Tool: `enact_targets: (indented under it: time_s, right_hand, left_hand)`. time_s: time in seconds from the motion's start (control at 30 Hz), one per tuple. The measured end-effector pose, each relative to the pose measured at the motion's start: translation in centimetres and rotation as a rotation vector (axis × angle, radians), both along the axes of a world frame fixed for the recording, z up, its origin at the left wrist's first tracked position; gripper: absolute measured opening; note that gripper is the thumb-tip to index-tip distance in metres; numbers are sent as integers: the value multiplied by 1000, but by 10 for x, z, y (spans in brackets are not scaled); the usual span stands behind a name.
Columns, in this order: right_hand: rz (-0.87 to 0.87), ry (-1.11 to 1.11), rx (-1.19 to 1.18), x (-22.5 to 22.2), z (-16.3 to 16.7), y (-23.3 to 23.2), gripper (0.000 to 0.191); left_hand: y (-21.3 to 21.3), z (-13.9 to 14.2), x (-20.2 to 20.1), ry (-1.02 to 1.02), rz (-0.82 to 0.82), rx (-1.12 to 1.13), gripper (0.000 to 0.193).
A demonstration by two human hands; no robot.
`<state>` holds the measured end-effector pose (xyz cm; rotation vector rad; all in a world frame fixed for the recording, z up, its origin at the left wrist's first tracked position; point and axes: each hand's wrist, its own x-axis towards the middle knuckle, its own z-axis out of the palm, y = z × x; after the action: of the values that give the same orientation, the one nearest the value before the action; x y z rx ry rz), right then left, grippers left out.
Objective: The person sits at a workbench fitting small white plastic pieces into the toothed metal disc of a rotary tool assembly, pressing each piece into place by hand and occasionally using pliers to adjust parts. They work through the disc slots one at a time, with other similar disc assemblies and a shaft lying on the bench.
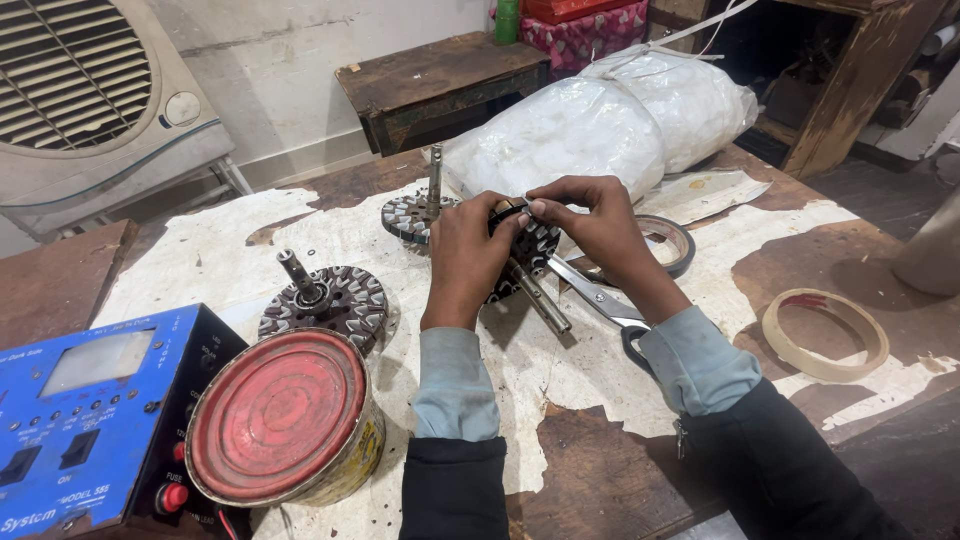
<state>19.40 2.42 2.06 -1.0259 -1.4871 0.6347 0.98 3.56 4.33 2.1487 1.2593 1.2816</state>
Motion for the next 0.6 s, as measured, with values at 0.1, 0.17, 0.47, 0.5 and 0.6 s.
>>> enact_targets:
  time_s: [0.1, 0.17, 0.47, 0.5, 0.6]
  right_hand:
    - [-12, -14, 11, -2, 0, 0, 17]
    - [-16, -21, 28, -3, 0, -1, 15]
    - [-7, -68, 30, -2, 3, -1, 16]
    - [7, -68, 23, -1, 4, -1, 17]
    - [49, -67, 1, -1, 7, -2, 22]
  left_hand:
    - [1, -2, -1, 22, 1, 5, 27]
    - [2, -2, -1, 35, 7, 27, 28]
    - [1, -2, 0, 24, -2, 58, 27]
    - [1, -3, 1, 19, -1, 68, 26]
    - [2, -5, 1, 16, 11, 3, 25]
